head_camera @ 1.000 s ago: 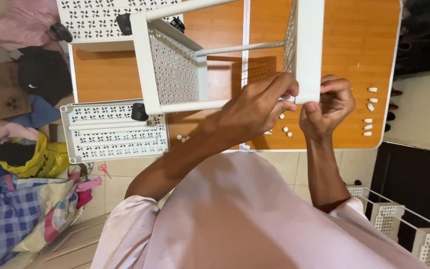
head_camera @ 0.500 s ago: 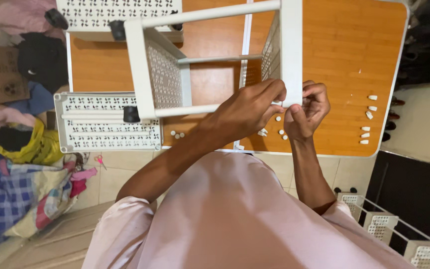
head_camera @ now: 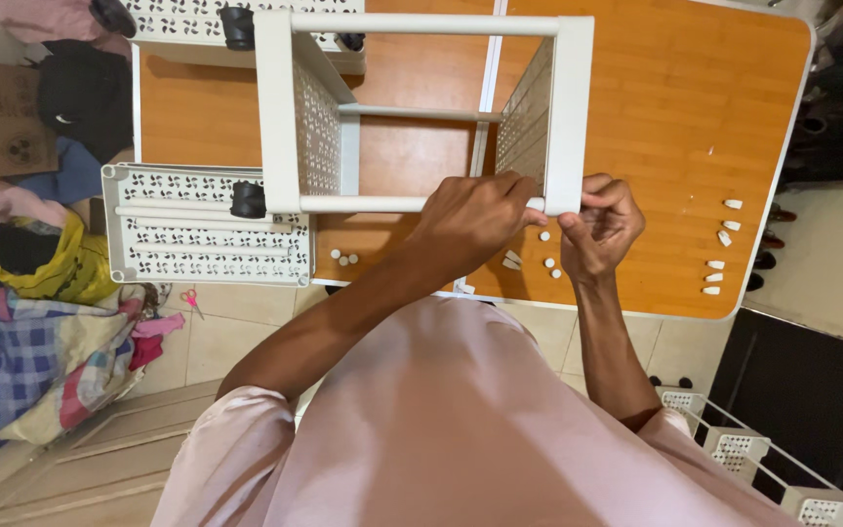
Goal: The person assembles a white plastic storage rack by inserting white cylindrical poles into perforated panels and securing them with small white connectors. The person repeatedly aligns and fits the poles and connectors to build the frame on a wooden table.
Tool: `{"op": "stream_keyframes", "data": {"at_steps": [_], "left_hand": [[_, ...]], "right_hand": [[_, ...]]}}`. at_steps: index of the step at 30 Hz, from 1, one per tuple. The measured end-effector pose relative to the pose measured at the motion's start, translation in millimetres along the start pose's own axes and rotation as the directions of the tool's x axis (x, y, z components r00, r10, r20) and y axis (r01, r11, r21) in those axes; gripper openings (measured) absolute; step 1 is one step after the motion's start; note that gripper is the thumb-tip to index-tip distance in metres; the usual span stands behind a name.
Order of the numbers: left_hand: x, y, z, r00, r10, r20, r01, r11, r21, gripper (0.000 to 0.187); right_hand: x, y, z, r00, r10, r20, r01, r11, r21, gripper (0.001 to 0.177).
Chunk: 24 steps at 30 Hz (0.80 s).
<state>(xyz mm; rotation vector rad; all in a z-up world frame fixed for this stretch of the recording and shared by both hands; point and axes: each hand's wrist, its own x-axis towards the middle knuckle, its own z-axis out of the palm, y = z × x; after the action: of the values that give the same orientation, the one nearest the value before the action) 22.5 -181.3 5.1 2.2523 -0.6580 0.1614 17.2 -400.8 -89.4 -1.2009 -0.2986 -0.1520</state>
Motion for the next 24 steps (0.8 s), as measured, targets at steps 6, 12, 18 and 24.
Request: {"op": "stream_keyframes", "data": {"at_steps": [6,12,18,24], "left_hand": [[-2.3,-2.4,6.6,0.997,0.045,0.058,-0.045,0.999,-0.008,0.029],[-6.4,-5.9,10.2,0.991,0.063,0.117,-0.067,0.997,0.026,0.020],[-5.6,1.6,6.4,0.988,0.040,0.150,-0.043,0.999,0.019,0.036],[6.5,3.4,-9.5,0.937,-0.142,0.318,0.138,0.990,0.033,0.051]], "right_hand": [[-8.1,8.5,-12.1,1.000,0.008,-0.002,-0.008,0.999,-0.039,0.036],[-18.6,8.9,-13.5,0.998,0.060,0.005,-0.060,0.997,-0.047,0.033],[-18.4,0.6,-16.6,0.994,0.092,0.060,-0.091,0.996,-0.016,0.032],[-8.9,1.7,-11.6,0.995,0.086,-0.060,-0.094,0.983,-0.160,0.027]]}}
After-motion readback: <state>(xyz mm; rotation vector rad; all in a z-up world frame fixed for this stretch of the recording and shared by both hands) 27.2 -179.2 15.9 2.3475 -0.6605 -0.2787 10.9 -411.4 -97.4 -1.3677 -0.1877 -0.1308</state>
